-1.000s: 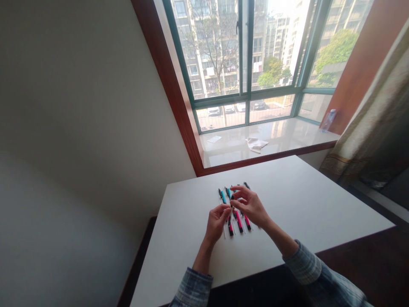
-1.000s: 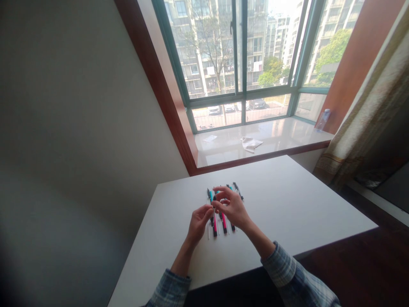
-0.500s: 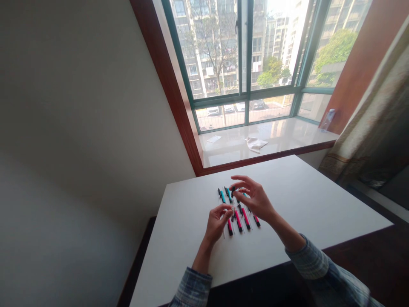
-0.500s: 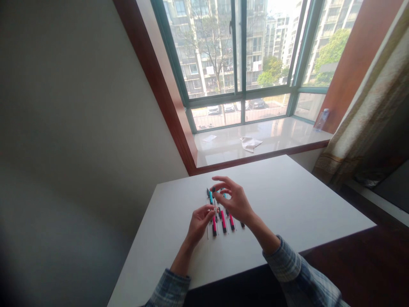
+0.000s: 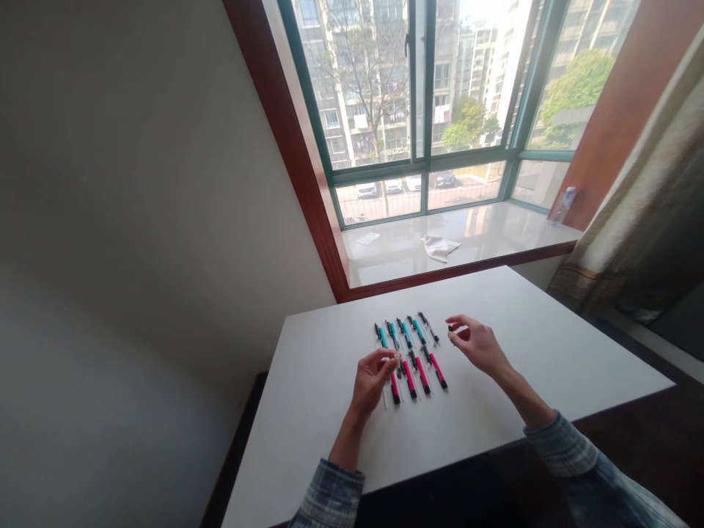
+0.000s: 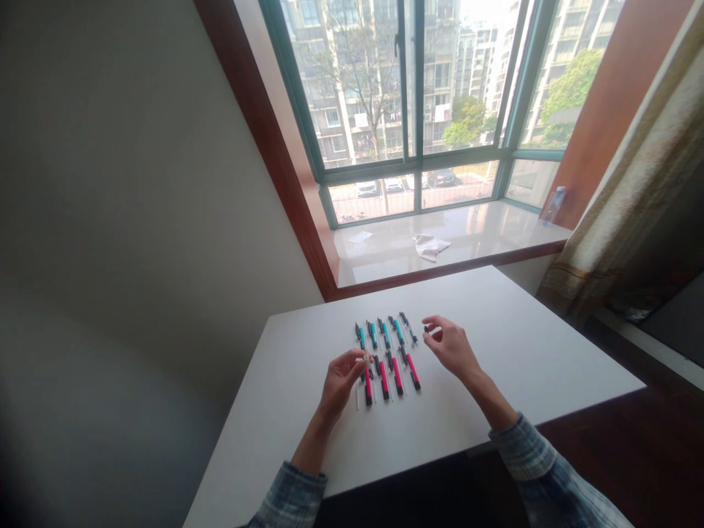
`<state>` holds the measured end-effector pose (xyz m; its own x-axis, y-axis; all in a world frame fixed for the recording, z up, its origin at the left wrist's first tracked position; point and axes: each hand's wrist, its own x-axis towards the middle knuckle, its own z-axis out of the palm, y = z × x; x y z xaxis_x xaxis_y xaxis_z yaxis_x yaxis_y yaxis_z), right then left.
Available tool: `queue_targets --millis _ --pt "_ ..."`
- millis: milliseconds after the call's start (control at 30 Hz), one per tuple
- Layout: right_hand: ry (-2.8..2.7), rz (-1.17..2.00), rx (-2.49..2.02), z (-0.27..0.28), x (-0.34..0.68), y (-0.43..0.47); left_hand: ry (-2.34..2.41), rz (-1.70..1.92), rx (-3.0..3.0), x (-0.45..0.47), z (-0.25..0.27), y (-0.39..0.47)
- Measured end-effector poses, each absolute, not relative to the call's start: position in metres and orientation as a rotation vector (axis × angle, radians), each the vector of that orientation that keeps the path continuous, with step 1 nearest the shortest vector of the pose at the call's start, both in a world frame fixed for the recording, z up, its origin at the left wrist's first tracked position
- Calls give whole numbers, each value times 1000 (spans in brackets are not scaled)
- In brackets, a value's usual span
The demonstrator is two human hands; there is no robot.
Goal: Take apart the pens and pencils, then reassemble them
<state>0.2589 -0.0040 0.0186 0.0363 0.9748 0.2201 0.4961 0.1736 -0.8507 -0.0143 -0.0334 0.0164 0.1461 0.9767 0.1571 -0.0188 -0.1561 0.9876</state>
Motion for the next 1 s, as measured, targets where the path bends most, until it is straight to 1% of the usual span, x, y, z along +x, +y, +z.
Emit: queue_targets --millis 167,433,1000 --pt "-1775 527 -1577 -7 251 -10 1013 1213 1382 -14 15 -32" --pt "-1876 377 -1584 -7 239 -11 996 1216 1382 -14 15 -33" --pt "-1932 423 -1585 -10 237 -13 1010 1208 1344 -14 13 -32"
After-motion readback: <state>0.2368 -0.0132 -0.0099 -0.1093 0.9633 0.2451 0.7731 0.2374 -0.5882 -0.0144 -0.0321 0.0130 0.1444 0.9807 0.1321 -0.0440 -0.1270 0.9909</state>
